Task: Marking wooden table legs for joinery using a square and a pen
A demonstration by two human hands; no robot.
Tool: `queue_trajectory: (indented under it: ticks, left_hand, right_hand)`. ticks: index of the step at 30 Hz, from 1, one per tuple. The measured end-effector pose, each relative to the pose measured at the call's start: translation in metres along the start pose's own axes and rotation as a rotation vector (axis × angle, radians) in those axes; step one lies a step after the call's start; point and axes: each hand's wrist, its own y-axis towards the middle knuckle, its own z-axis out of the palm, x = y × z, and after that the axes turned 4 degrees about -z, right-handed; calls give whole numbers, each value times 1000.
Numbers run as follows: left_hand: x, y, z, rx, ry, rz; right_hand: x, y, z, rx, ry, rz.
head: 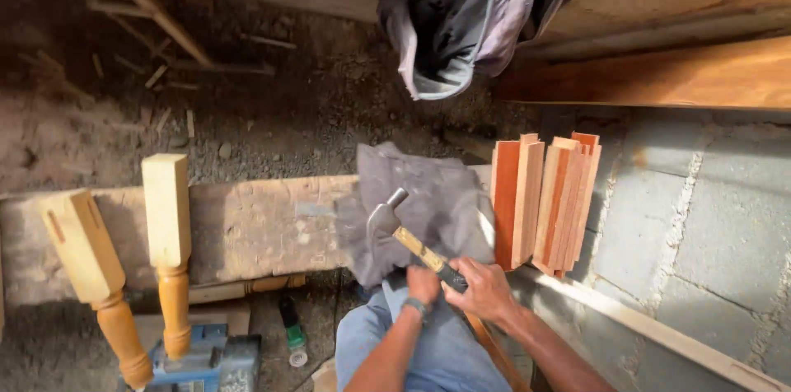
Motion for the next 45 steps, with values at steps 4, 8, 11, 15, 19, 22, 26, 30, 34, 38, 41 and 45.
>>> queue_trajectory:
  ticks: [4, 8, 11, 15, 19, 22, 26, 30, 34, 38, 41, 45]
  left_hand:
    - [33, -60, 74, -686, 1386, -2]
    - [-46, -103, 114, -636, 1365, -362]
    - [-112, -143, 214, -743, 2170, -389]
    - [-143, -117, 274, -636, 2725, 201]
    - [-98, -53, 435, 198, 3182, 1097]
    - [-58, 10, 529, 586, 3416, 1222]
    - [-54, 96, 573, 850, 3930, 1267]
    - [-65, 102, 575, 830, 4052, 1396]
    - [-66, 117, 569, 801, 3850, 1143]
    - [-51, 33, 561, 971, 3375, 1267]
    - [-140, -11, 397, 790, 2812, 1313]
    - [-228, -87, 230, -151, 3094, 816]
  right_hand:
    - [-39, -10, 12, -31, -121, 4]
    - [-77, -12, 42, -134, -194, 51]
    - [-104, -25, 88, 233, -225, 357]
    - [-88, 12, 62, 0, -69, 462]
    - [-114, 55, 77, -243, -171, 346]
    - [-137, 80, 101, -143, -243, 353]
    - [-144, 102, 130, -129, -395, 301]
    - [-133, 102, 126, -347, -430, 228]
    - [-139, 107, 119, -470, -395, 177]
    - [-137, 115, 110, -503, -378, 171]
    - [-145, 101, 120, -574, -355, 123]
    - [-79, 58, 74, -287, -123, 290]
